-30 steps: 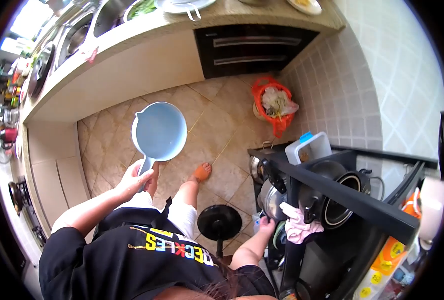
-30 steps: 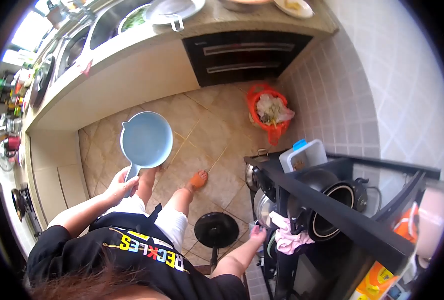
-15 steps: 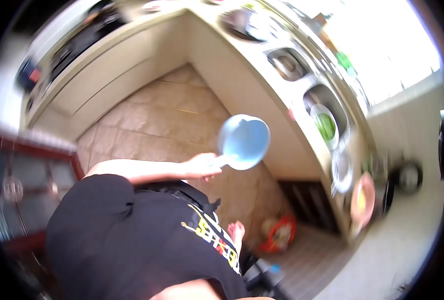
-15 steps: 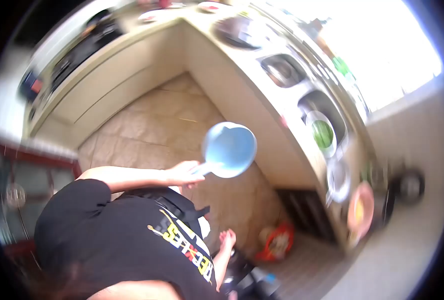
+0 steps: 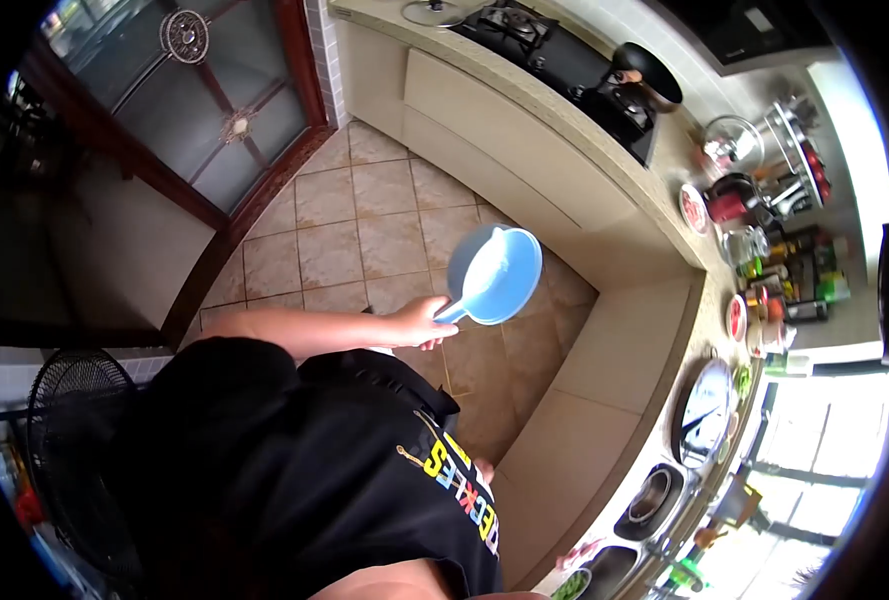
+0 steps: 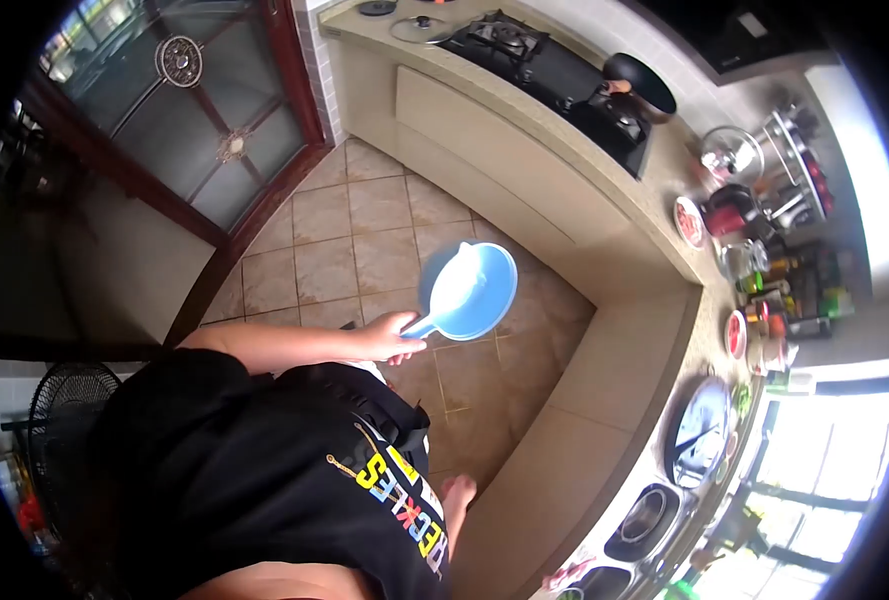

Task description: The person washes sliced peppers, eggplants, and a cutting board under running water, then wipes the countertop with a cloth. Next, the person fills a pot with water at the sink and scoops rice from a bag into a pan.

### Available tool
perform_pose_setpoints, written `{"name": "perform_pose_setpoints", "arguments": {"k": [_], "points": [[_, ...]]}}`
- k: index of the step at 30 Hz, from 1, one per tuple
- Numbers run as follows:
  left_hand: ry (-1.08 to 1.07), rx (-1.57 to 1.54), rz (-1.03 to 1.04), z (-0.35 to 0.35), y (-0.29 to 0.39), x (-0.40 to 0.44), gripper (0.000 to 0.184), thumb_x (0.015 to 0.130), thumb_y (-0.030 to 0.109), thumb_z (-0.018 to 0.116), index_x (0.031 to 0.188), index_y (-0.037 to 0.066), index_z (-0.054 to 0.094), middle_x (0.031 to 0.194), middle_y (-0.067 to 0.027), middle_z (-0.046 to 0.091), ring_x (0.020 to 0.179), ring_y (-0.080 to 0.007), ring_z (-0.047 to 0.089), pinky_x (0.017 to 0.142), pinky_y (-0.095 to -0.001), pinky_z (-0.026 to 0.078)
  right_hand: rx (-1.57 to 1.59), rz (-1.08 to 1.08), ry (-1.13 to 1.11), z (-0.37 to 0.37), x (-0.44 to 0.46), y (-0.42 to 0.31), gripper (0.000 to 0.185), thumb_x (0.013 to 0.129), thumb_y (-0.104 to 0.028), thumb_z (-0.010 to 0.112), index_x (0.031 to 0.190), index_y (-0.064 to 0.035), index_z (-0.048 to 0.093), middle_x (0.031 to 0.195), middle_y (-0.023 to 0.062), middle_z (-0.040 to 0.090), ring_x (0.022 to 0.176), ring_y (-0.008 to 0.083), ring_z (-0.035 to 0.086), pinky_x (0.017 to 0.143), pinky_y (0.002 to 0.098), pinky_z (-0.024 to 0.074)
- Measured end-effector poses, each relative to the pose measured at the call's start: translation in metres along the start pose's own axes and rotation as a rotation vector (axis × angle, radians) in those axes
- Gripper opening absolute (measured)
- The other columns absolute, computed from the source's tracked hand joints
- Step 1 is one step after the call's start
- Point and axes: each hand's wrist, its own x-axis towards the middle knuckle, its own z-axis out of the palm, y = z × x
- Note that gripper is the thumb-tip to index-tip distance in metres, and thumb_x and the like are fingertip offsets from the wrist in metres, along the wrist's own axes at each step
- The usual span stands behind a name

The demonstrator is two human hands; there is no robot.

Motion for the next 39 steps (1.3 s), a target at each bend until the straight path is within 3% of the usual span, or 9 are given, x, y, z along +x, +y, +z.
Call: {"name": "perform_pose_setpoints", "arguments": {"k": [7, 12, 16, 20, 21, 25, 29, 32, 39], "points": [[0.234, -0.306, -0.036, -0.006, 0.010, 0.043, 0.018, 0.084, 0.011, 0.061, 0.097, 0.005, 0.050, 0.066, -0.0023, 0.053, 0.048, -0.0091, 0.050, 0.043, -0.0230, 0.041, -0.141, -0.119, -0.218, 0.132, 0.087, -0.182, 0.009, 0.087, -0.015, 0.052, 0.094, -0.0087, 0.055, 0.076, 0.0031, 0.055, 0.065, 0.0129, 0.055, 0.058, 0.0287, 0.0505], [0.133, -0.289, -0.005, -0.002, 0.047, 0.113, 0.020, 0.083, 0.010, 0.061, 0.099, 0.005, 0.051, 0.064, -0.0009, 0.052, 0.049, -0.0083, 0.050, 0.044, -0.0220, 0.041, -0.210, -0.407, -0.794, 0.220, 0.077, -0.295, 0.032, 0.091, -0.025, 0.051, 0.112, -0.0005, 0.053, 0.091, 0.0065, 0.060, 0.084, 0.0151, 0.058, 0.075, 0.0276, 0.0481], [0.009, -0.225, -0.027, 0.022, 0.095, 0.177, 0.021, 0.082, 0.008, 0.062, 0.100, 0.006, 0.051, 0.065, -0.0009, 0.053, 0.050, -0.0082, 0.051, 0.046, -0.0222, 0.043, -0.307, -0.384, -0.970, 0.224, 0.058, -0.394, 0.043, 0.091, -0.035, 0.051, 0.116, -0.0006, 0.052, 0.096, 0.0034, 0.059, 0.085, 0.0126, 0.055, 0.073, 0.0218, 0.0424], [-0.154, -0.022, 0.065, 0.047, 0.123, 0.237, 0.029, 0.079, 0.008, 0.064, 0.105, 0.004, 0.051, 0.080, -0.0038, 0.058, 0.064, -0.0108, 0.057, 0.055, -0.0247, 0.046, 0.055, -0.297, -0.886, 0.226, 0.040, -0.457, 0.044, 0.090, -0.037, 0.052, 0.112, 0.0010, 0.052, 0.087, 0.0030, 0.059, 0.080, 0.0112, 0.056, 0.067, 0.0188, 0.0422], [-0.249, 0.071, 0.064, 0.047, 0.114, 0.252, 0.041, 0.076, 0.008, 0.068, 0.112, 0.002, 0.049, 0.095, -0.0074, 0.059, 0.083, -0.0149, 0.058, 0.070, -0.0289, 0.048, 0.121, -0.208, -0.810, 0.228, 0.055, -0.454, 0.042, 0.090, -0.036, 0.053, 0.108, 0.0013, 0.052, 0.085, 0.0032, 0.059, 0.077, 0.0106, 0.056, 0.064, 0.0187, 0.0430], [-0.465, 0.708, 0.336, 0.064, 0.148, 0.300, 0.081, 0.075, 0.053, 0.062, 0.131, 0.005, 0.029, 0.112, -0.0224, 0.055, 0.101, -0.0335, 0.057, 0.083, -0.0396, 0.045, 0.344, -0.316, -0.483, 0.225, 0.082, -0.470, 0.026, 0.088, -0.023, 0.057, 0.096, 0.0016, 0.056, 0.080, 0.0027, 0.060, 0.072, 0.0096, 0.056, 0.066, 0.0253, 0.0467], [-0.815, 0.538, 0.182, 0.060, 0.203, 0.313, 0.054, 0.082, 0.033, 0.063, 0.123, 0.004, 0.044, 0.096, -0.0127, 0.061, 0.086, -0.0198, 0.061, 0.074, -0.0305, 0.048, 0.418, -0.339, -0.381, 0.197, 0.093, -0.487, 0.022, 0.090, -0.022, 0.053, 0.094, -0.0014, 0.055, 0.080, 0.0051, 0.061, 0.071, 0.0124, 0.059, 0.064, 0.0275, 0.0489], [-0.634, 0.692, 0.213, 0.039, 0.199, 0.332, 0.035, 0.081, 0.022, 0.065, 0.109, 0.003, 0.055, 0.075, -0.0051, 0.059, 0.065, -0.0127, 0.056, 0.061, -0.0271, 0.047, 0.560, -0.337, -0.246, 0.163, 0.103, -0.497, 0.026, 0.091, -0.027, 0.050, 0.100, -0.0023, 0.050, 0.073, 0.0070, 0.058, 0.063, 0.0181, 0.061, 0.053, 0.0298, 0.0496], [-0.457, 0.521, 0.094, -0.002, 0.151, 0.359, 0.028, 0.083, 0.014, 0.062, 0.107, 0.003, 0.055, 0.072, 0.0000, 0.055, 0.062, -0.0059, 0.049, 0.057, -0.0216, 0.043, 0.663, -0.485, 0.233, -0.001, 0.157, -0.501, 0.031, 0.089, -0.030, 0.056, 0.101, -0.0012, 0.053, 0.069, 0.0050, 0.052, 0.056, 0.0138, 0.054, 0.050, 0.0263, 0.0478]]}}
